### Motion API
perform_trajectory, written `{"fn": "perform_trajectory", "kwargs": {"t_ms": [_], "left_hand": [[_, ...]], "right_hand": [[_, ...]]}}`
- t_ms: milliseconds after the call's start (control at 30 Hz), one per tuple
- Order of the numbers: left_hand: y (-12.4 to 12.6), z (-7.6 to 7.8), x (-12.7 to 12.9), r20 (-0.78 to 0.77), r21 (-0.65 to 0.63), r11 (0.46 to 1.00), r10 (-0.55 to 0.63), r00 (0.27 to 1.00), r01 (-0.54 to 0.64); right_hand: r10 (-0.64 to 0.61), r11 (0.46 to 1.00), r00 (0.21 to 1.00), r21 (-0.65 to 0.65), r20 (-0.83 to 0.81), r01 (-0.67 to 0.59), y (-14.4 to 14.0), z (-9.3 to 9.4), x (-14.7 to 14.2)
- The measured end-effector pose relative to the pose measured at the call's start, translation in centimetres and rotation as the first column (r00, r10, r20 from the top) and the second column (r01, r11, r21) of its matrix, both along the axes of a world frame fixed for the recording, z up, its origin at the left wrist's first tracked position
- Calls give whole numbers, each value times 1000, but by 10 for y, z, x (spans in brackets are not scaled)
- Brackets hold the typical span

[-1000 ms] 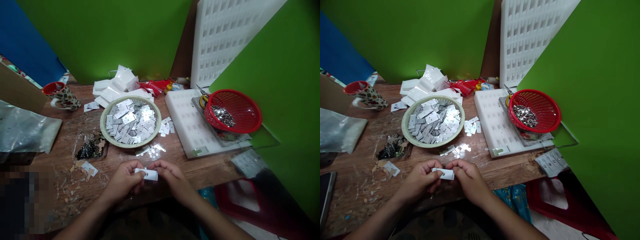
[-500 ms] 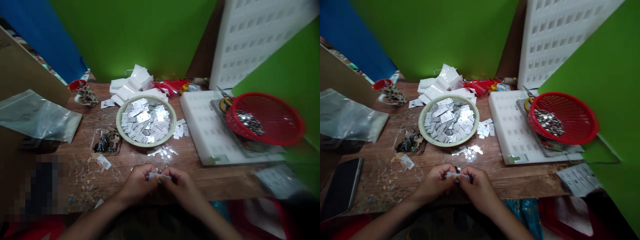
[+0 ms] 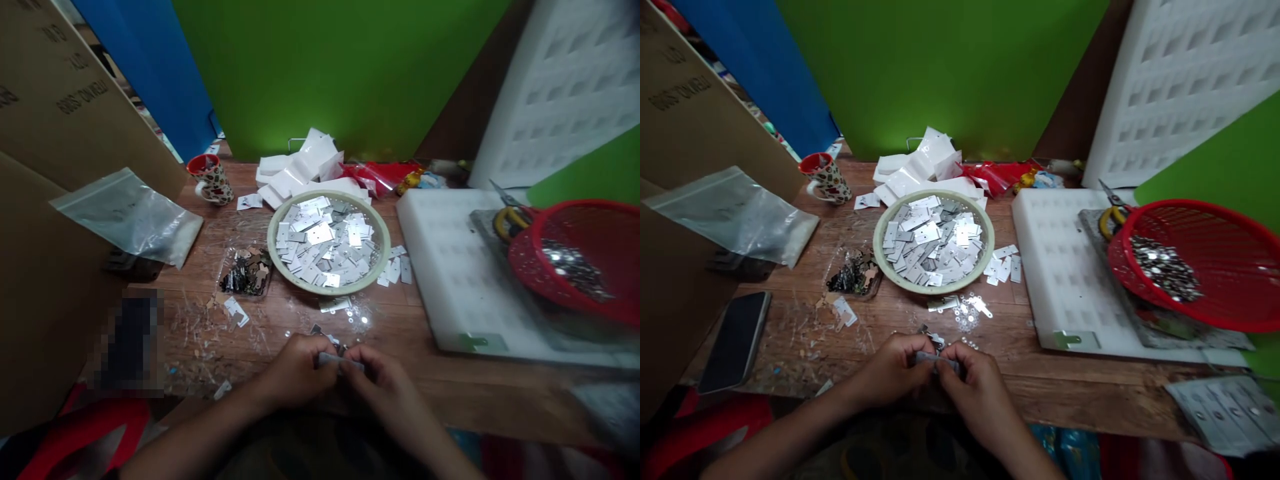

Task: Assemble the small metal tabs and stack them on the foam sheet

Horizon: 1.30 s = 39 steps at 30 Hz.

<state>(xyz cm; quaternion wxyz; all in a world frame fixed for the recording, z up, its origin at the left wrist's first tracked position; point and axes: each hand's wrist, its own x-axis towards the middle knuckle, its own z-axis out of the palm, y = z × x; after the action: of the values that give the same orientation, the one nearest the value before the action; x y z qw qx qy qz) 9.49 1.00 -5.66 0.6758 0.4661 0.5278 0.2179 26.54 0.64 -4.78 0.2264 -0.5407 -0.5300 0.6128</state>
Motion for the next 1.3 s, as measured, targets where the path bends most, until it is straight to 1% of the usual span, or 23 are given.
{"fn": "perform_trajectory", "kwargs": {"t_ms": [67, 133, 267, 333, 467, 533, 600, 667, 733, 800, 833, 900, 967, 1033, 1133, 1200, 1300], "left_hand": [[0, 1, -1, 10, -3, 1000, -24, 1000, 24], [1, 0, -1, 32, -32, 998, -44, 999, 45], [1, -1, 2, 105, -160, 986, -23, 994, 39], [1, -1, 4, 119, -195, 980, -7, 993, 30], [2, -1, 4, 119, -198, 980, 33, 992, -9], [4, -3, 4, 112, -192, 981, 55, 992, -32], [6, -5, 3, 102, -185, 981, 74, 992, -54], [7, -7, 3, 88, -179, 981, 96, 991, -79], [8, -7, 2, 68, -173, 979, 119, 991, -106], [9, -8, 1, 48, -174, 977, 137, 989, -127], [9, -8, 1, 41, -174, 975, 145, 989, -136], [9, -9, 1, 43, -170, 974, 160, 986, -151], [9, -9, 2, 58, -170, 972, 174, 983, -162], [9, -9, 4, 72, -171, 972, 177, 982, -163], [9, -7, 6, 67, -149, 978, 157, 985, -146], [8, -6, 7, 56, -134, 982, 142, 988, -134], [7, -4, 9, 42, -129, 983, 136, 990, -129]], "right_hand": [[-8, 1000, 999, 26, 52, 7, -1, -1, 0], [-14, 999, 996, 41, 84, 11, -2, -1, 1], [-12, 999, 996, 45, 83, 9, -4, 3, 4], [-27, 999, 996, 45, 81, 24, -4, 5, 5], [-87, 995, 996, 43, 20, 86, -4, 5, 11], [-122, 990, 992, 70, 10, 122, -2, 2, 17], [-161, 976, 985, 162, 64, 149, 1, -4, 25], [-213, 937, 961, 315, 176, 150, 4, -10, 35], [-263, 885, 917, 454, 299, 106, 8, -17, 44], [-278, 854, 879, 519, 388, 40, 10, -21, 51], [-272, 849, 870, 528, 411, 16, 10, -22, 52], [-248, 849, 879, 529, 407, -5, 8, -21, 50], [-215, 855, 914, 518, 343, 6, 6, -17, 44], [-181, 871, 952, 490, 247, 39, 3, -11, 36], [-147, 891, 978, 450, 150, 65, 2, -2, 25], [-117, 895, 983, 443, 139, 44, 2, 2, 19], [-64, 905, 984, 425, 165, -12, 4, 6, 13]]}}
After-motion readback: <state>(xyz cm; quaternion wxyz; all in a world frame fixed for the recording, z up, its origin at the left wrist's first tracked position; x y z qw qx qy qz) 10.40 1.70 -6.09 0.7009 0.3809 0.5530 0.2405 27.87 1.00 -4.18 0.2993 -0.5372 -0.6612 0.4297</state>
